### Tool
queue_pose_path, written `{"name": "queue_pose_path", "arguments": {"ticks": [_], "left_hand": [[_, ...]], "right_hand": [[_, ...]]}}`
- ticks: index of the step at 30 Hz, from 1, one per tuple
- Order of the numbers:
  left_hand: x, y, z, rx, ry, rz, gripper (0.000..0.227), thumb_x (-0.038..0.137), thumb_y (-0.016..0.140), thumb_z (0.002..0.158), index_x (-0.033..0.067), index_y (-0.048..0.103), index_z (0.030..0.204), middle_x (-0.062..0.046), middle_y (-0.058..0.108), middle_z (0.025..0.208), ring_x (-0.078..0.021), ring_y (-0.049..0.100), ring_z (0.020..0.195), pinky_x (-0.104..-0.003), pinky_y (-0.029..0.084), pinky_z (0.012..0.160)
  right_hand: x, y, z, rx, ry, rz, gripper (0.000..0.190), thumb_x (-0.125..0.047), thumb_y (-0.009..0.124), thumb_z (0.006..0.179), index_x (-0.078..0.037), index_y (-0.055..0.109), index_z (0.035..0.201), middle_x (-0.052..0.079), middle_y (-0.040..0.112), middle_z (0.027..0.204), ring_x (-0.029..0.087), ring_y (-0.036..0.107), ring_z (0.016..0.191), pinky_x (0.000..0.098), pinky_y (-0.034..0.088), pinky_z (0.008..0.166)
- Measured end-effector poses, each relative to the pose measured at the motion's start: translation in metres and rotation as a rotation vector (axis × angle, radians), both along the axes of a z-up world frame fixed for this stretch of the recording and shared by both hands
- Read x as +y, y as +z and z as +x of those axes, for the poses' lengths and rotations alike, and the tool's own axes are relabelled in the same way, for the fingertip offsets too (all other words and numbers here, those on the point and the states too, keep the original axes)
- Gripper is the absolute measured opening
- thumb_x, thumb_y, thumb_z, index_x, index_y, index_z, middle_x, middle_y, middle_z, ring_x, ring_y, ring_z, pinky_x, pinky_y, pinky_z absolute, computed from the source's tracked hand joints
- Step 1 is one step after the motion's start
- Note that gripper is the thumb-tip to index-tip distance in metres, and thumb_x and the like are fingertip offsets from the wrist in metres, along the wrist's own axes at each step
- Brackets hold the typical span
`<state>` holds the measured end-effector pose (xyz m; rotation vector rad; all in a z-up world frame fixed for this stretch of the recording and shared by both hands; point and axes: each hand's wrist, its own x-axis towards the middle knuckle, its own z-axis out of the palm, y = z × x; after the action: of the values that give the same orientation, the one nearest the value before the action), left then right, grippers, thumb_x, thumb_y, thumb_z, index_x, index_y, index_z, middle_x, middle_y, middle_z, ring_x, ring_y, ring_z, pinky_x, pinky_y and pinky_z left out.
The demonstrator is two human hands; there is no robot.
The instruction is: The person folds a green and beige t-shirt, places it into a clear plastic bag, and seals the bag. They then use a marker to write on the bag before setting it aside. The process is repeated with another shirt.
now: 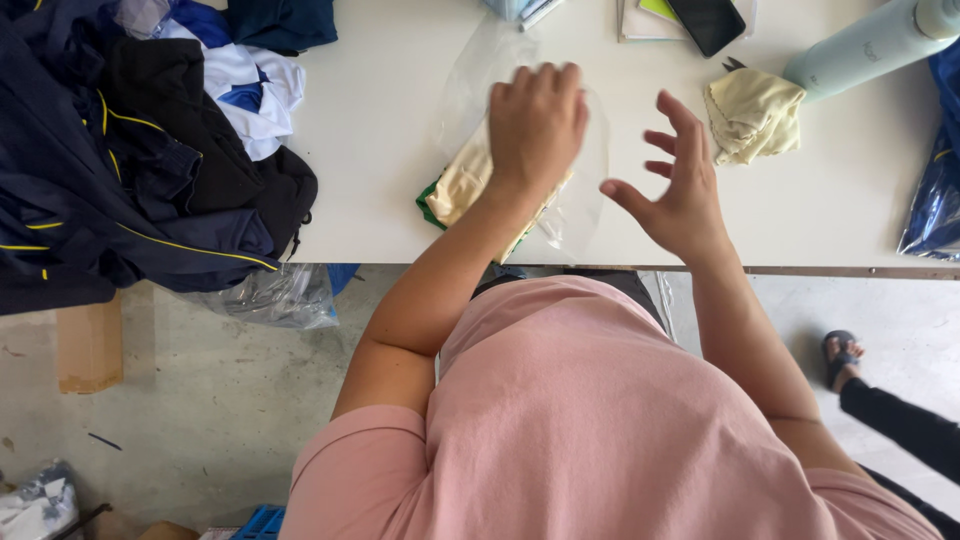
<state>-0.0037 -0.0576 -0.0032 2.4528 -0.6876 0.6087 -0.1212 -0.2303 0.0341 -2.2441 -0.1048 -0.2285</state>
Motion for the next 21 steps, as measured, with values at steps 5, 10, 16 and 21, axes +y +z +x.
{"name": "queue_pose_path", "arguments": {"ticks": [5,10,16,21], "left_hand": [[-0.029,-0.011,-0.03,0.004,-0.294,0.057,0.031,0.021,0.075,0.093,0.0139,0.06,0.12,-0.005,0.062,0.113,-0.0241,0.06,0.109,-0.049,0.043,0.102],[-0.016,-0.063,-0.069,0.072,-0.324,0.106,0.074,0.024,0.078,0.085,0.0263,0.044,0.152,-0.008,0.044,0.154,-0.0298,0.047,0.137,-0.06,0.03,0.12],[0.016,-0.167,-0.07,0.263,-0.078,0.234,0.084,0.025,0.08,0.08,0.0274,0.037,0.152,-0.013,0.043,0.152,-0.033,0.047,0.133,-0.059,0.032,0.113],[0.025,-0.231,-0.057,0.657,-0.028,0.037,0.08,0.028,0.082,0.082,0.0178,0.042,0.15,-0.013,0.053,0.137,-0.0357,0.058,0.115,-0.047,0.051,0.093]], "right_hand": [[-0.012,-0.035,0.02,0.212,-0.189,0.254,0.051,0.0,0.065,0.103,-0.007,0.051,0.152,0.017,0.074,0.126,0.021,0.078,0.097,0.0288,0.067,0.074],[-0.051,-0.112,0.002,0.186,-0.382,0.588,0.043,0.008,0.058,0.101,-0.001,0.051,0.143,0.019,0.065,0.125,0.023,0.076,0.102,0.0316,0.068,0.075],[-0.065,-0.209,-0.034,0.26,-0.524,0.687,0.047,0.01,0.054,0.1,-0.003,0.036,0.141,0.017,0.055,0.129,0.027,0.075,0.107,0.0349,0.066,0.079],[-0.072,-0.25,-0.034,0.405,-0.573,0.626,0.058,0.01,0.053,0.095,-0.01,0.037,0.147,0.016,0.057,0.126,0.026,0.075,0.104,0.0354,0.064,0.075]]}}
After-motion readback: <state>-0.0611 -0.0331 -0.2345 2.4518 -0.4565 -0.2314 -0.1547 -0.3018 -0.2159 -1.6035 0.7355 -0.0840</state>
